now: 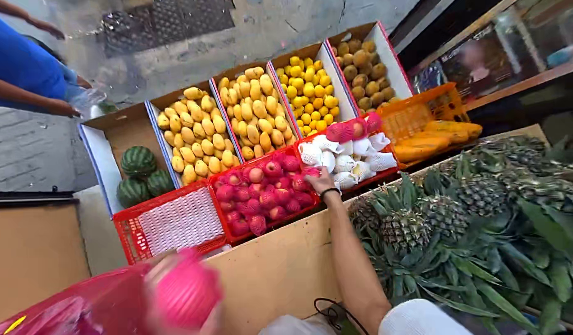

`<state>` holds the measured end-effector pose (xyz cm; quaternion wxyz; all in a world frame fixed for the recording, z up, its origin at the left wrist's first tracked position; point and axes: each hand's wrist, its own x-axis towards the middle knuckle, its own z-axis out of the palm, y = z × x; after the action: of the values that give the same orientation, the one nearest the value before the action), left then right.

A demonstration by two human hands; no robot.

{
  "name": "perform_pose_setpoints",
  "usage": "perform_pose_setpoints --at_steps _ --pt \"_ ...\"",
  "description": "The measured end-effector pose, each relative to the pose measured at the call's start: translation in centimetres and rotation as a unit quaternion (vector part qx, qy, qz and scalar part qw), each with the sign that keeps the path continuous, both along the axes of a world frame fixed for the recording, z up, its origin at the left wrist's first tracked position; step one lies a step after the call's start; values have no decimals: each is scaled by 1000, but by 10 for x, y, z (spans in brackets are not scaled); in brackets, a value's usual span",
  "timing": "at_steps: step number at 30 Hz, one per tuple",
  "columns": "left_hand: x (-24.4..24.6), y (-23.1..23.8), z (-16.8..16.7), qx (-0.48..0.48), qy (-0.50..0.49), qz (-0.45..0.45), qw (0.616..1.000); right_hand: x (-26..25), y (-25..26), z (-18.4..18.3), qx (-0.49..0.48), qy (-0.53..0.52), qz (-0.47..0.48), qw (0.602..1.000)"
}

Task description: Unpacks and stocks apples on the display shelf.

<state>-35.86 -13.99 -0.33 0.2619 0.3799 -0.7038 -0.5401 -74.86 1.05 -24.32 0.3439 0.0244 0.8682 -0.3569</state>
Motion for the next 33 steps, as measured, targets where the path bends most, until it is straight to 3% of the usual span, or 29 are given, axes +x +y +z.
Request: perform_pose_setpoints --at_steps 3,6,9,11,13,15,17,19,21,24,26,28,29,31,33 --pt "-172 2 -153 -56 -161 -43 985 -12 -19 -46 8 -34 -19 999" --pt "-273 -1 -270 -78 -331 -174 924 -29 -42 -77 1 -41 -74 996" --pt "-310 8 -342 -145 -396 -281 862 -22 -44 -102 -15 25 -20 999" --pt "-312 17 -355 -128 -410 -323 844 -22 -43 -116 -36 61 47 996" --pt "-293 30 -345 -101 -395 -328 852 -16 -38 -134 -78 97 143 982" --pt "-260 39 -314 -91 -366 -311 872 -7 -42 -151 -70 158 235 957" --pt "-216 51 -256 -89 -359 -305 878 1 -48 -150 27 189 302 934" --pt "-161 61 -189 -152 -310 -275 897 -2 -60 -141 128 160 355 912" --pt "-99 69 -123 -237 -194 -248 919 -13 -73 -120 194 104 409 886" --pt "-5 61 -33 -254 -26 -217 942 -22 -100 -56 236 66 424 872" --pt "66 54 6 -257 8 -109 960 3 -120 -1 152 131 402 893" --pt "134 48 14 -273 -8 58 960 63 -139 60 -49 173 378 908" --pt "163 45 9 -266 -41 145 952 105 -148 96 -181 179 379 890" --pt "209 37 -9 -182 -190 240 934 195 -160 172 -420 133 418 795" --pt "234 26 -27 -14 -348 148 925 283 -176 230 -521 51 520 675"
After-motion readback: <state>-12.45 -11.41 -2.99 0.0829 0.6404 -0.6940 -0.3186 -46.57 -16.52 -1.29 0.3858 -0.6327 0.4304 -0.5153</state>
